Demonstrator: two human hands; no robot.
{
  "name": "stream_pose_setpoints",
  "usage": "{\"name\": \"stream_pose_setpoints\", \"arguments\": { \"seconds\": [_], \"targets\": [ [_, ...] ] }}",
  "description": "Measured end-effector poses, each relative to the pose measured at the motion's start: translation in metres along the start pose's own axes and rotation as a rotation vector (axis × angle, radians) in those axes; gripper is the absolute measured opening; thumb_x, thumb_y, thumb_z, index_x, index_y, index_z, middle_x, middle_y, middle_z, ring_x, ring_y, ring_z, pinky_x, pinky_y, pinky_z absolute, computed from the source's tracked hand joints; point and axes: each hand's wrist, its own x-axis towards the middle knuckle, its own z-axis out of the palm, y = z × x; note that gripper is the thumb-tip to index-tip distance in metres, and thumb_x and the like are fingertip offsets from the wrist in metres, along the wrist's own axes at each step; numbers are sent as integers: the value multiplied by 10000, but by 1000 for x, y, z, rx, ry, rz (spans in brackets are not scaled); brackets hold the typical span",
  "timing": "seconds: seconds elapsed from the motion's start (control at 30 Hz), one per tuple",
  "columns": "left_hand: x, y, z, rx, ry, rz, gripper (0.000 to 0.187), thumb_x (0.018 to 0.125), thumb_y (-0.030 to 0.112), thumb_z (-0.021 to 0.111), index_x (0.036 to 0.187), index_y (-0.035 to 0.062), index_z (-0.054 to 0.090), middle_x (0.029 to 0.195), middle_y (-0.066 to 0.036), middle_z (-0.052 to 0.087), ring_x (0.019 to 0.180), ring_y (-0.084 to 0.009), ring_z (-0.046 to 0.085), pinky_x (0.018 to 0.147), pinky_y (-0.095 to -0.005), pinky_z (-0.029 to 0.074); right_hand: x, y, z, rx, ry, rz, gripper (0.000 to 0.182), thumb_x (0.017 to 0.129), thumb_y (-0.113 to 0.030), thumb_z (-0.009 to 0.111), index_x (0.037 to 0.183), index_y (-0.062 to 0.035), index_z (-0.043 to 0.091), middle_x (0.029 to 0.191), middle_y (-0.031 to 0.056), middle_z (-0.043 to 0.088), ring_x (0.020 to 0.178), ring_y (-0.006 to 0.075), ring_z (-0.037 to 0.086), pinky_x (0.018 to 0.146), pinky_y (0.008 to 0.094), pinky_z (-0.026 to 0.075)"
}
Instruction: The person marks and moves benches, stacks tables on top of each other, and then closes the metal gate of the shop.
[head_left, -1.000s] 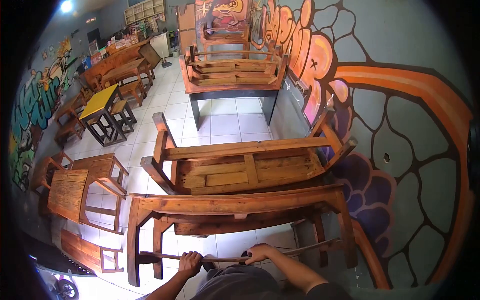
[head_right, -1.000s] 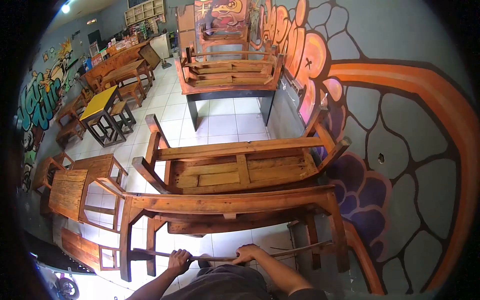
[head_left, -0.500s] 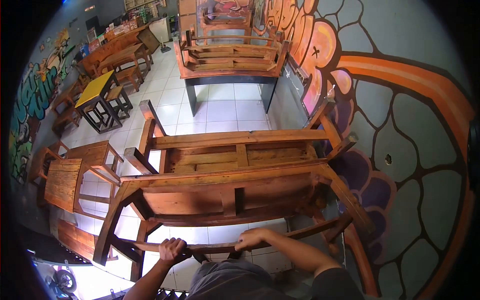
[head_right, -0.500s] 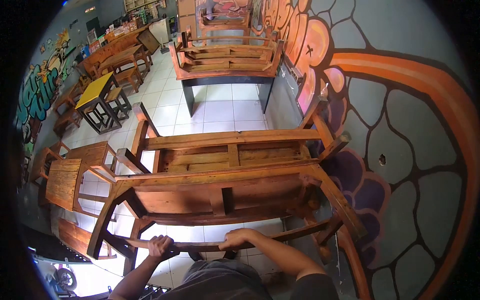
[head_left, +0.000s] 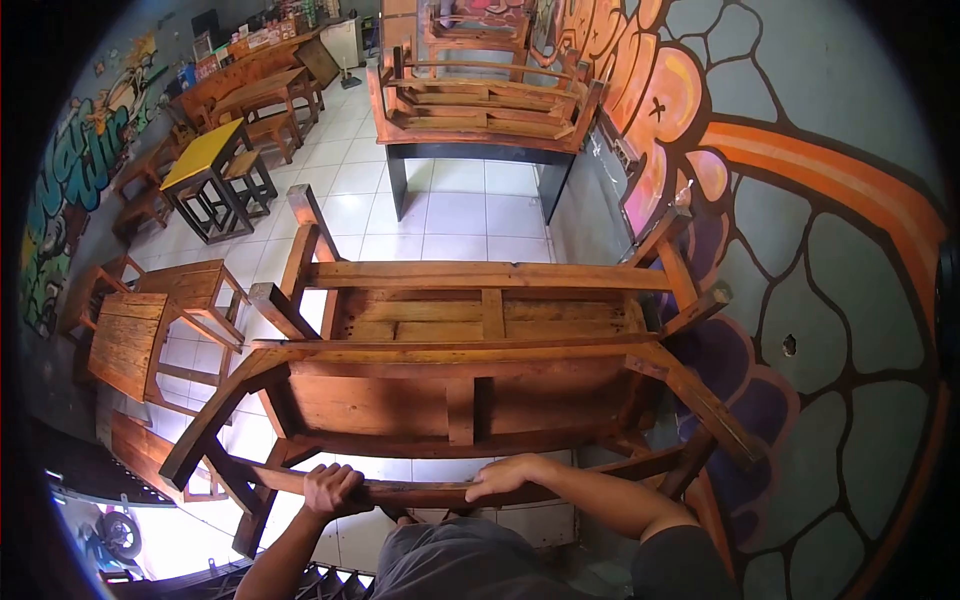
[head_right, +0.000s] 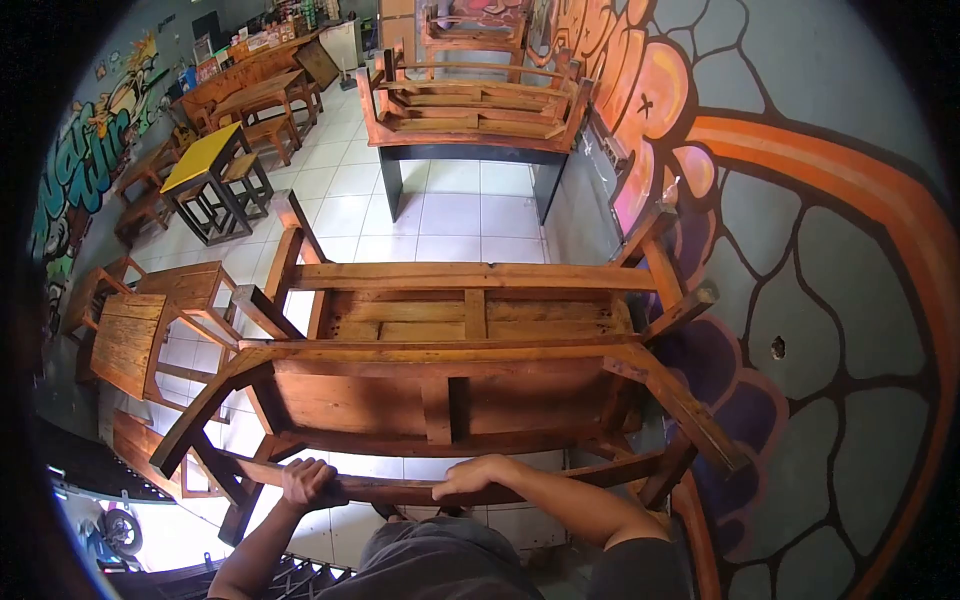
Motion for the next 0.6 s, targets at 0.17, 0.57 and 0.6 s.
{"name": "stream_pose_setpoints", "arguments": {
  "seconds": [0.17, 0.57, 0.6],
  "targets": [
    [6, -3, -3, -35, -23, -11, 514, 414, 435, 803, 742, 124, 558, 665, -10, 563, 564, -177, 574, 480, -311, 410, -12, -8, -12, 95, -22, 10, 667, 860, -558, 477, 1117, 48, 589, 997, 208, 647, 922, 294, 627, 842, 371, 459],
    [14, -12, 18, -279, -363, -236, 624, 391, 476, 828, 853, 125, 598, 800, -78, 641, 693, -277, 651, 605, -389, 528, 45, 73, -6, 355, -40, -360, 420, 850, -392, 594, 994, -6, 676, 932, 99, 677, 851, 180, 617, 834, 292, 454],
    [27, -7, 9, -242, -423, -262, 592, 403, 463, 819, 828, 119, 593, 756, -78, 633, 663, -275, 644, 590, -393, 520, 39, 63, -10, 451, -84, -51, 434, 819, -419, 622, 980, -21, 684, 960, 89, 672, 842, 187, 620, 799, 304, 472]
  ]
}}
